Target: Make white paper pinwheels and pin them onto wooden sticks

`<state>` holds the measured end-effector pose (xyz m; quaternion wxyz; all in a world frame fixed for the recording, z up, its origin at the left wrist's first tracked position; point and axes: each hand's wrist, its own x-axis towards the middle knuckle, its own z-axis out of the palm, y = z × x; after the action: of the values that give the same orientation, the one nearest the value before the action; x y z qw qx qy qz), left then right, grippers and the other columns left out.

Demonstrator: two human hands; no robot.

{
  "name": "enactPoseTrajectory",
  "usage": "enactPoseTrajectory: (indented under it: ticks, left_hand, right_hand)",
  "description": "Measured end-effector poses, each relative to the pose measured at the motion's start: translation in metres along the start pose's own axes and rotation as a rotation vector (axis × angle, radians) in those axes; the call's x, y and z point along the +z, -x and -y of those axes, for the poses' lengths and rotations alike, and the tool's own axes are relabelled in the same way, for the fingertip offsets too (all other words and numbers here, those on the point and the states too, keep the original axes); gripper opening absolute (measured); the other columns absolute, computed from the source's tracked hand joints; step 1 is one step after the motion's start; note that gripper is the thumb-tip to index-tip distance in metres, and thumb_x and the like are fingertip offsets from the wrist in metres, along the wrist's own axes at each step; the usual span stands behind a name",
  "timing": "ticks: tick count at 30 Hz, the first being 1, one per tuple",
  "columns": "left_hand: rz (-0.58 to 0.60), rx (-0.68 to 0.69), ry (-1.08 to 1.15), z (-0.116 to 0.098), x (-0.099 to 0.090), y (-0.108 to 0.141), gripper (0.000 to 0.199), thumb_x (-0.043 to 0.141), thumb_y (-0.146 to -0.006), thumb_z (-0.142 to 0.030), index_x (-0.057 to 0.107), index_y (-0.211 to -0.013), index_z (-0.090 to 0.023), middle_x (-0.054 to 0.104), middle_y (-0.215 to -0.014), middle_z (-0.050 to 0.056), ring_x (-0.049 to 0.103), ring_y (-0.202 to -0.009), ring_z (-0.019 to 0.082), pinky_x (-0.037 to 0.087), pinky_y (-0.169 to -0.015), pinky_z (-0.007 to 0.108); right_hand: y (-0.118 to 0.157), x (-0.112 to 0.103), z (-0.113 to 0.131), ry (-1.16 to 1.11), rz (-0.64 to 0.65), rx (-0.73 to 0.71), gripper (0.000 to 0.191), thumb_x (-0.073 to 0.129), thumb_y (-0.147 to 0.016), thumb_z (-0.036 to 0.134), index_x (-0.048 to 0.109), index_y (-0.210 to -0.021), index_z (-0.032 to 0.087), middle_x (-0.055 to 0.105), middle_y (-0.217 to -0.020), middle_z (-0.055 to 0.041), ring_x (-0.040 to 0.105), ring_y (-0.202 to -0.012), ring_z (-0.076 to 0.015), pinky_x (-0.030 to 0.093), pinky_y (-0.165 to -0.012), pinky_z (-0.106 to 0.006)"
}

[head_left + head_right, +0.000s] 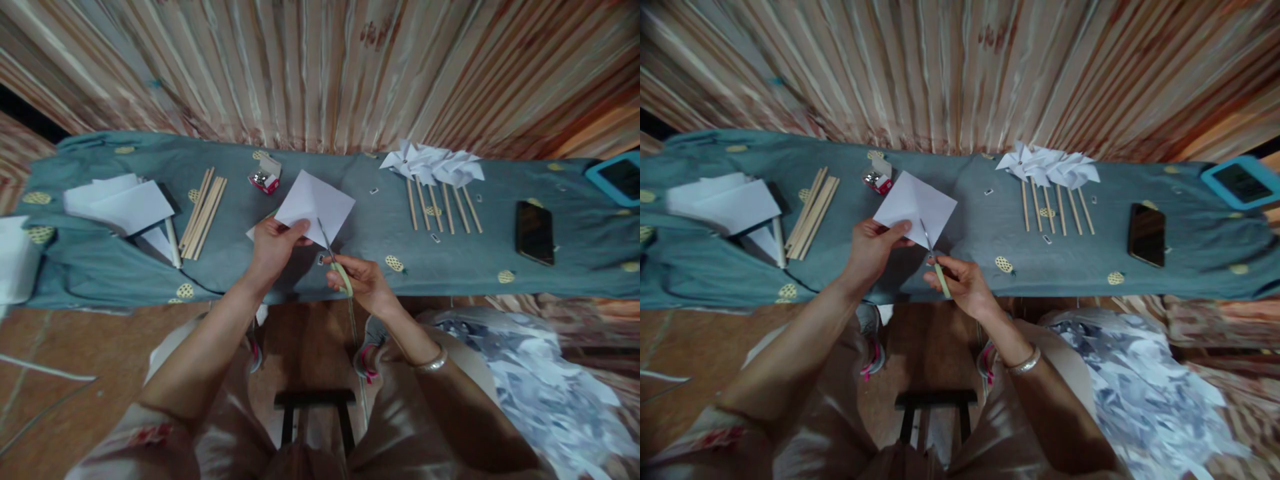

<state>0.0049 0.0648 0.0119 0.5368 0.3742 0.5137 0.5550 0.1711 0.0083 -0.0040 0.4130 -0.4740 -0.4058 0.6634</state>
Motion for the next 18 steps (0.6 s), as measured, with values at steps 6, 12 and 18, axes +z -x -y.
enactPoseTrajectory:
  ticks: [6, 12, 18]
  left_hand:
    - [-0.019, -0.007, -0.032, 0.0010, 0.0002, -0.0006, 0.020, 0.080, -0.065, -0.028, 0.073, -0.080, -0.017, 0.077, -0.082, 0.004, 0.069, -0.069, 0.018, 0.057, -0.058, 0.027]
    - [0.000, 0.001, 0.019, 0.0021, 0.0001, -0.0005, 0.017, 0.080, -0.064, -0.026, 0.073, -0.078, -0.018, 0.075, -0.078, 0.002, 0.069, -0.067, 0.017, 0.056, -0.059, 0.027]
    - [-0.027, -0.035, 0.015, -0.0008, -0.0008, -0.0027, 0.015, 0.078, -0.064, -0.025, 0.072, -0.077, -0.020, 0.076, -0.081, 0.001, 0.068, -0.069, 0.016, 0.056, -0.059, 0.027]
  right_hand:
    - [0.0005, 0.0012, 0.0008, -0.001, -0.020, -0.001, 0.046, 0.090, -0.051, 0.052, 0.077, -0.083, 0.020, 0.064, -0.061, 0.0011, 0.053, -0.052, -0.0098, 0.045, -0.051, -0.026]
    - [0.0003, -0.0002, -0.0011, 0.010, -0.014, 0.004, 0.046, 0.090, -0.053, 0.047, 0.076, -0.086, 0.018, 0.064, -0.062, 0.0005, 0.054, -0.053, -0.0099, 0.046, -0.053, -0.027]
    - [0.0028, -0.0033, -0.0015, 0.081, 0.038, 0.015, 0.050, 0.087, -0.055, 0.053, 0.075, -0.090, 0.019, 0.062, -0.061, 0.0030, 0.053, -0.055, -0.0090, 0.042, -0.052, -0.023]
